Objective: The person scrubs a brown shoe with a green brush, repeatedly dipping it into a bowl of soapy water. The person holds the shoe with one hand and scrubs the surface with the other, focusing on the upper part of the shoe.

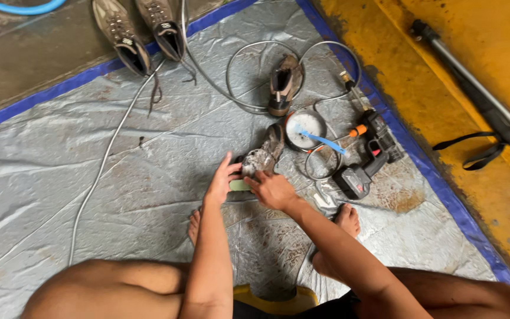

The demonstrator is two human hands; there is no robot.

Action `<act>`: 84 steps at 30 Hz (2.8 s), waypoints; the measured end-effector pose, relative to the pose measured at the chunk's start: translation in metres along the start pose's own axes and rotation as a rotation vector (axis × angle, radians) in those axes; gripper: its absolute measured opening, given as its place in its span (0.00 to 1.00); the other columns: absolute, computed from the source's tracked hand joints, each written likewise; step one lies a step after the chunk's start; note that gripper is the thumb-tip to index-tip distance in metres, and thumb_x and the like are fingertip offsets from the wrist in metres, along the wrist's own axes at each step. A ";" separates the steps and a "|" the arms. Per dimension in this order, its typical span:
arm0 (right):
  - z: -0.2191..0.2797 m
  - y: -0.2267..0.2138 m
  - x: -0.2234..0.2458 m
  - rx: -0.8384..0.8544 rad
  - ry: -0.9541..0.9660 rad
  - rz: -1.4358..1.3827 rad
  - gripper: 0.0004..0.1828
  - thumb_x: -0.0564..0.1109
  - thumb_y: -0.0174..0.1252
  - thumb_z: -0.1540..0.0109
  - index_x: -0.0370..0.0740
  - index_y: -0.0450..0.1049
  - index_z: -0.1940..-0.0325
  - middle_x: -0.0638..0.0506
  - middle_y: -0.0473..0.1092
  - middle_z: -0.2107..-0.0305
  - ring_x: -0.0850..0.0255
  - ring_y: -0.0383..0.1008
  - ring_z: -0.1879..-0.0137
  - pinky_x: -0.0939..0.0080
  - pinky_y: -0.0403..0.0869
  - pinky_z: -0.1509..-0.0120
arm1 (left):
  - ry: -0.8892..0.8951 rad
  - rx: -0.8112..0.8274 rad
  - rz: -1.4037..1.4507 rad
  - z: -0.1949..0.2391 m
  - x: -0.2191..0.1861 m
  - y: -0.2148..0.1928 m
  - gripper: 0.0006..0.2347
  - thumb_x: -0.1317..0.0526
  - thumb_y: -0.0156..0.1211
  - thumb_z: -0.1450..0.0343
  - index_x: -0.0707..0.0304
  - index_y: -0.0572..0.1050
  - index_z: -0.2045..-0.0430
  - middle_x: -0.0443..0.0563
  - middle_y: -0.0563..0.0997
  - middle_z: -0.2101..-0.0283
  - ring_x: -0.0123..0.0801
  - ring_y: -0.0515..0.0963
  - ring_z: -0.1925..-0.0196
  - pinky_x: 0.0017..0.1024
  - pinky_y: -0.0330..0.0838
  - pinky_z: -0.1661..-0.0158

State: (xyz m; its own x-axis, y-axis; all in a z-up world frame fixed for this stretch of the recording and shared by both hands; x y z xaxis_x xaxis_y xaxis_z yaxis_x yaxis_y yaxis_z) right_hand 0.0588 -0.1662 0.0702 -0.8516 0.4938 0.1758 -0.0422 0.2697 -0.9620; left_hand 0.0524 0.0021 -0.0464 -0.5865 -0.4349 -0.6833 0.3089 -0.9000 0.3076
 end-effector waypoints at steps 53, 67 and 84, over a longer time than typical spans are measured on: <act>0.026 0.020 -0.051 -0.060 0.189 -0.430 0.21 0.61 0.65 0.34 0.68 0.81 0.35 0.52 0.73 0.64 0.47 0.79 0.54 0.46 0.81 0.49 | 0.141 -0.257 -0.036 -0.010 0.014 -0.012 0.27 0.35 0.67 0.27 0.48 0.81 0.38 0.60 0.80 0.38 0.59 0.79 0.41 0.48 0.73 0.50; 0.026 0.036 -0.125 -0.001 0.609 -0.462 0.24 0.66 0.61 0.30 0.70 0.77 0.29 0.48 0.76 0.57 0.42 0.82 0.47 0.41 0.81 0.41 | 0.366 -0.283 -0.149 -0.055 0.034 -0.024 0.13 0.58 0.75 0.28 0.54 0.87 0.50 0.48 0.84 0.62 0.31 0.79 0.59 0.29 0.75 0.57; 0.011 0.002 -0.125 0.221 0.737 -0.352 0.27 0.68 0.55 0.30 0.76 0.71 0.25 0.45 0.77 0.42 0.40 0.81 0.38 0.38 0.79 0.31 | 0.395 -0.291 -0.352 0.009 -0.008 0.016 0.18 0.57 0.83 0.36 0.57 0.87 0.53 0.57 0.87 0.58 0.38 0.86 0.59 0.35 0.83 0.58</act>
State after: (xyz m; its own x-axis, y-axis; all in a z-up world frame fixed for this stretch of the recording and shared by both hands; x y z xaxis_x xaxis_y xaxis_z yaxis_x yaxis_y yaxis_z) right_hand 0.1592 -0.2362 0.0444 -0.2139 0.8447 0.4906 -0.4076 0.3792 -0.8307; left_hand 0.0555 -0.0093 -0.0303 -0.3851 -0.0183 -0.9227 0.3721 -0.9180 -0.1371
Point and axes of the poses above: each hand's wrist, its own z-axis away from the middle knuckle, its own y-axis out of the palm, x = y × z, the point moved 7 cm from there along -z, towards the middle knuckle
